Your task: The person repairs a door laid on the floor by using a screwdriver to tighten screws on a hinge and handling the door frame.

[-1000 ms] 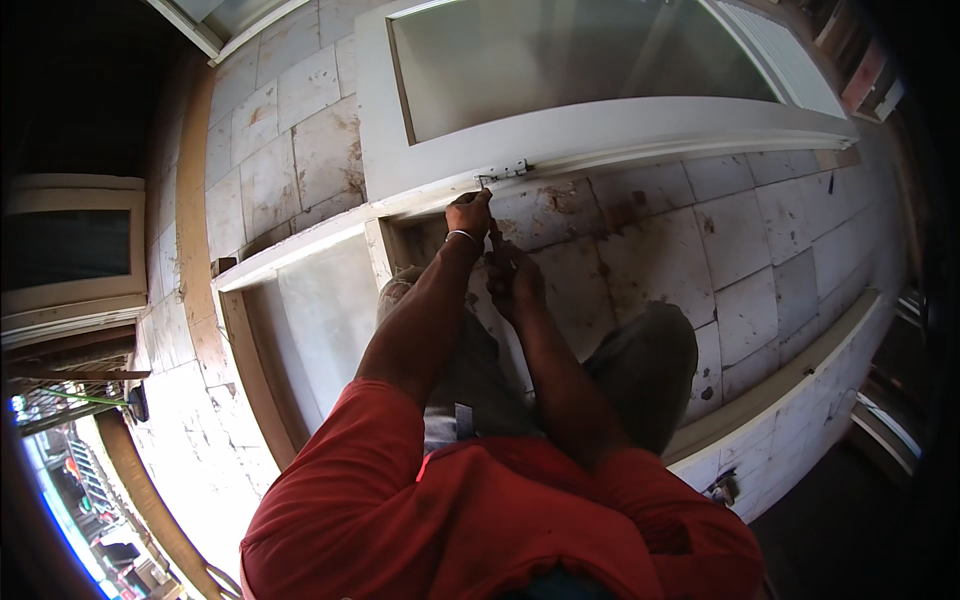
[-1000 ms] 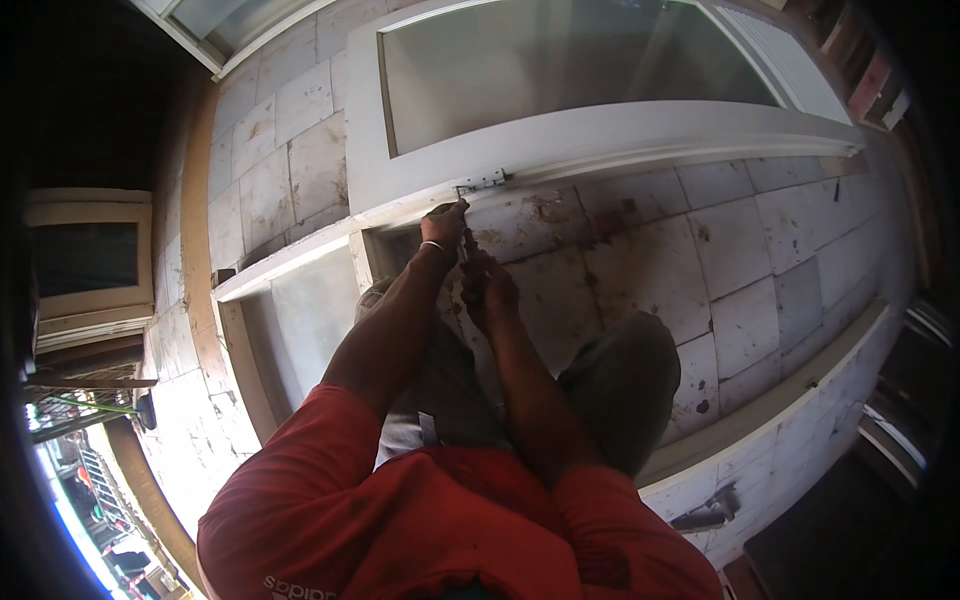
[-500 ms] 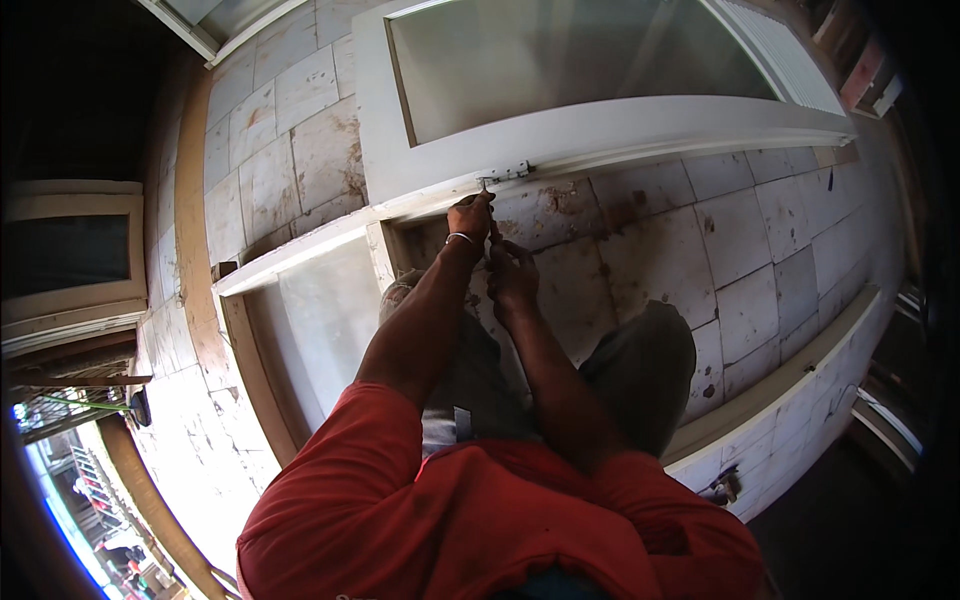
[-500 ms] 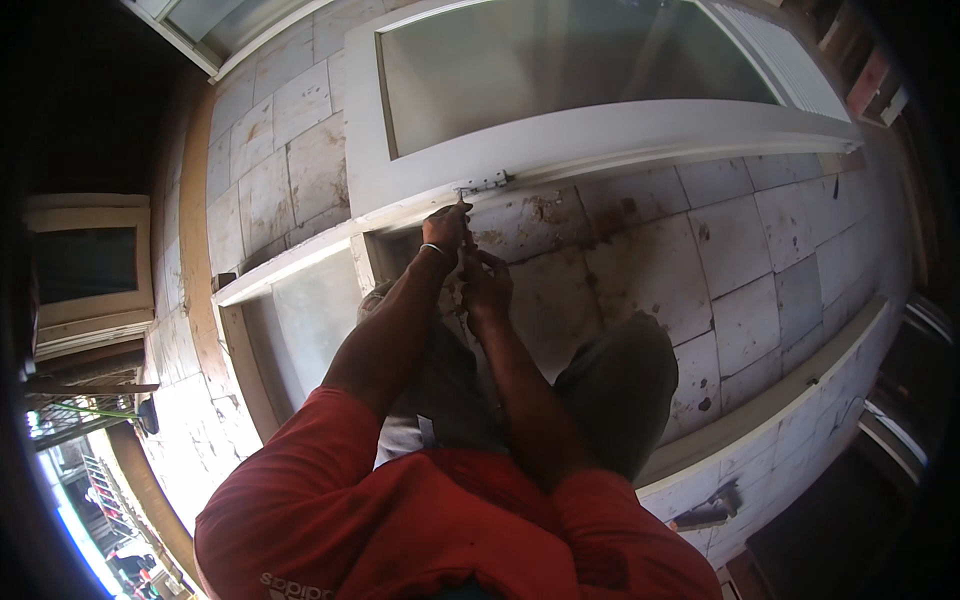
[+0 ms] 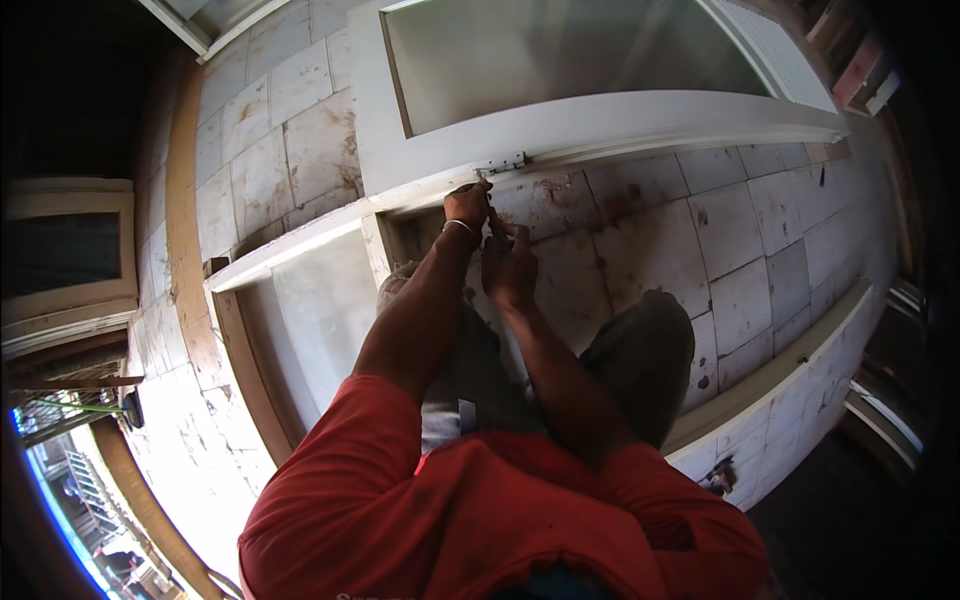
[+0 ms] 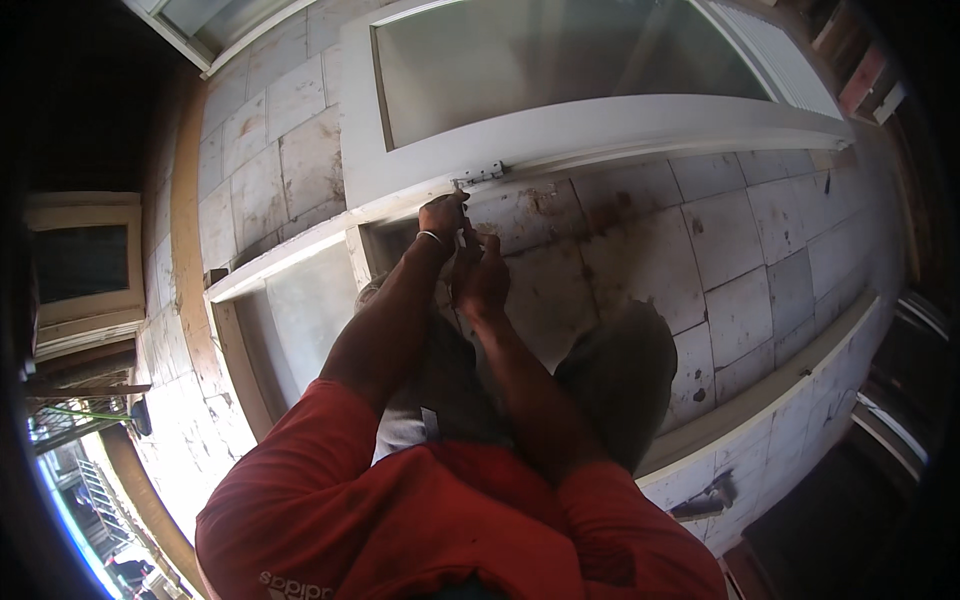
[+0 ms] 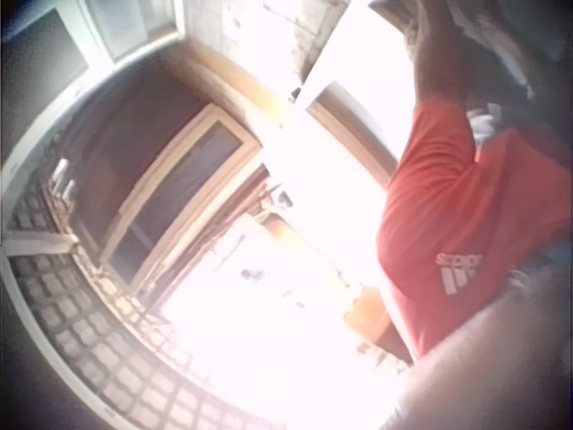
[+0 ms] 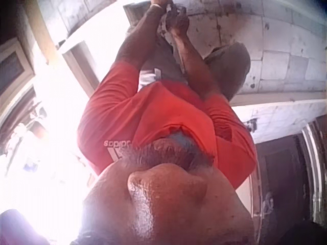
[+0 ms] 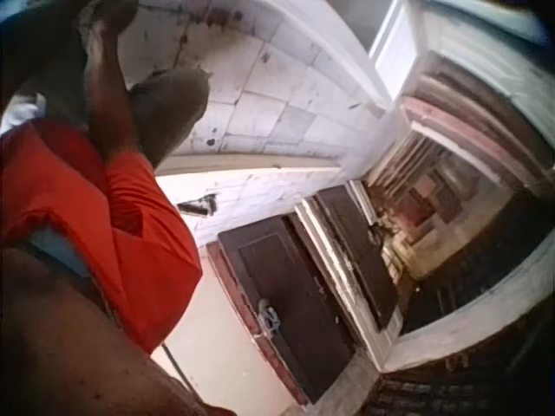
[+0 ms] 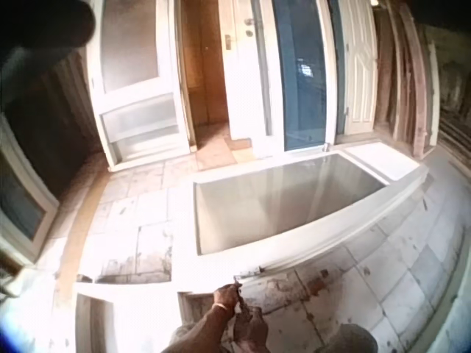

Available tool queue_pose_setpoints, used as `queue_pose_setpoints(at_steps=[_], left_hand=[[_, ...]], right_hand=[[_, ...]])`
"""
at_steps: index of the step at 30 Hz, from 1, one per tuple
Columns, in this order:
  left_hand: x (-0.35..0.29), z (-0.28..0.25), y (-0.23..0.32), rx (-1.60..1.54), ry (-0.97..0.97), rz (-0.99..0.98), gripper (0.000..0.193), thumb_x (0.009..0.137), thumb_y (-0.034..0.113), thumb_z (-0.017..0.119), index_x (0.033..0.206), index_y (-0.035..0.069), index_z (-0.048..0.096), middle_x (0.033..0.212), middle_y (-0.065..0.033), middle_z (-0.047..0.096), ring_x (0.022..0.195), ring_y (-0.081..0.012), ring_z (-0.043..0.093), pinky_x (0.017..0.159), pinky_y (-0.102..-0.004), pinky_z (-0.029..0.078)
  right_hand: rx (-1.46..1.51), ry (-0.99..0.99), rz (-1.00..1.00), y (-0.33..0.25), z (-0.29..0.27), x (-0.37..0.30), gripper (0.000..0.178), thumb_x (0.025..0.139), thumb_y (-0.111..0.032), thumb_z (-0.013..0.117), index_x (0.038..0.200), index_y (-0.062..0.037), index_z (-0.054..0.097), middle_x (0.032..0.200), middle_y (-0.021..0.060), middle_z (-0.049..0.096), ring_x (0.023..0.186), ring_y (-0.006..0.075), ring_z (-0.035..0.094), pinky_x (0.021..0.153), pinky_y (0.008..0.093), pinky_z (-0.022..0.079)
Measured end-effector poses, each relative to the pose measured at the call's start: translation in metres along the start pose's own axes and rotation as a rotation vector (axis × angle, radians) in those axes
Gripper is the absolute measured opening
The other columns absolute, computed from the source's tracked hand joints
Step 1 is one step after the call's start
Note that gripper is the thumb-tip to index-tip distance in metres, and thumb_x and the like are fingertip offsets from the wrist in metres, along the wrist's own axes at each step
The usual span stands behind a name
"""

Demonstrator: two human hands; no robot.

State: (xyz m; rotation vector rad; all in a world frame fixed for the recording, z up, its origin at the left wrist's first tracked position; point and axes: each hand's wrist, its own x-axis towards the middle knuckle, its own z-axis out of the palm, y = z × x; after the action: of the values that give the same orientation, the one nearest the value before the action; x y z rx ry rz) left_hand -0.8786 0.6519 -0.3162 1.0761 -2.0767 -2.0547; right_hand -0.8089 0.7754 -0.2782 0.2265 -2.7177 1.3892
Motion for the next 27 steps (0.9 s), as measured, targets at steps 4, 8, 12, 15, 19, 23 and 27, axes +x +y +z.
queue_pose_setpoints(at_steps=[4,8,12,15,19,23,27], left_hand=[[-0.01,0.0,0.009,-0.175,0.064,-0.153,0.024,0.084,0.021,0.064,0.093,0.0,0.071,0.079,-0.0067,0.065,0.069,-0.0183,0.057,0.062,-0.0345,0.046],[-0.005,0.001,0.006,-0.196,0.032,-0.166,0.031,0.092,0.031,0.058,0.096,0.003,0.07,0.077,-0.0059,0.063,0.067,-0.0162,0.058,0.063,-0.032,0.048],[-0.004,0.006,0.004,-0.093,0.026,-0.156,0.032,0.092,0.032,0.058,0.096,0.003,0.07,0.077,-0.0069,0.062,0.067,-0.0168,0.058,0.062,-0.0318,0.048],[0.005,-0.004,-0.005,-0.047,0.053,-0.087,0.032,0.092,0.033,0.058,0.096,0.003,0.069,0.076,-0.0066,0.062,0.066,-0.0173,0.058,0.06,-0.032,0.048],[0.006,-0.002,-0.006,-0.251,0.053,-0.143,0.032,0.092,0.033,0.058,0.095,0.003,0.07,0.074,-0.004,0.061,0.065,-0.0174,0.056,0.061,-0.0322,0.047],[-0.003,0.005,0.006,-0.187,0.019,-0.19,0.029,0.091,0.03,0.06,0.094,0.004,0.071,0.073,-0.0031,0.061,0.062,-0.0169,0.054,0.061,-0.0318,0.046],[-0.005,-0.002,0.008,-0.207,0.068,-0.159,0.025,0.089,0.027,0.063,0.093,0.005,0.071,0.075,-0.0033,0.062,0.063,-0.0153,0.054,0.06,-0.0314,0.046]], right_hand=[[1.202,-0.265,0.914,-0.014,-0.014,0.002,0.024,0.093,-0.02,0.056,0.113,-0.0076,0.053,0.08,0.003,0.059,0.053,0.0118,0.05,0.047,0.0228,0.038],[1.385,-0.489,0.898,0.003,-0.02,0.01,0.024,0.093,-0.021,0.053,0.113,-0.0084,0.055,0.087,0.0045,0.063,0.055,0.0122,0.05,0.047,0.023,0.038],[-0.025,-0.066,0.076,0.007,-0.003,0.001,0.023,0.092,-0.022,0.054,0.112,-0.0115,0.056,0.098,0.008,0.067,0.053,0.0128,0.047,0.048,0.0236,0.038],[0.125,-0.056,0.064,-0.01,-0.01,-0.002,0.023,0.091,-0.023,0.055,0.111,-0.0103,0.057,0.101,0.0108,0.069,0.054,0.0127,0.049,0.049,0.0253,0.039],[1.597,-0.407,0.989,-0.009,-0.025,0.011,0.026,0.089,-0.019,0.058,0.111,-0.0066,0.055,0.092,0.0102,0.07,0.056,0.0129,0.053,0.05,0.0274,0.041],[0.355,-0.138,0.395,-0.005,-0.013,0.008,0.028,0.087,-0.015,0.06,0.113,-0.0071,0.056,0.09,0.0079,0.066,0.056,0.0119,0.053,0.051,0.0274,0.041],[0.838,-0.189,0.547,-0.01,-0.017,0.004,0.031,0.086,-0.015,0.061,0.115,-0.0068,0.056,0.079,0.0045,0.06,0.064,0.0097,0.055,0.053,0.026,0.042]])
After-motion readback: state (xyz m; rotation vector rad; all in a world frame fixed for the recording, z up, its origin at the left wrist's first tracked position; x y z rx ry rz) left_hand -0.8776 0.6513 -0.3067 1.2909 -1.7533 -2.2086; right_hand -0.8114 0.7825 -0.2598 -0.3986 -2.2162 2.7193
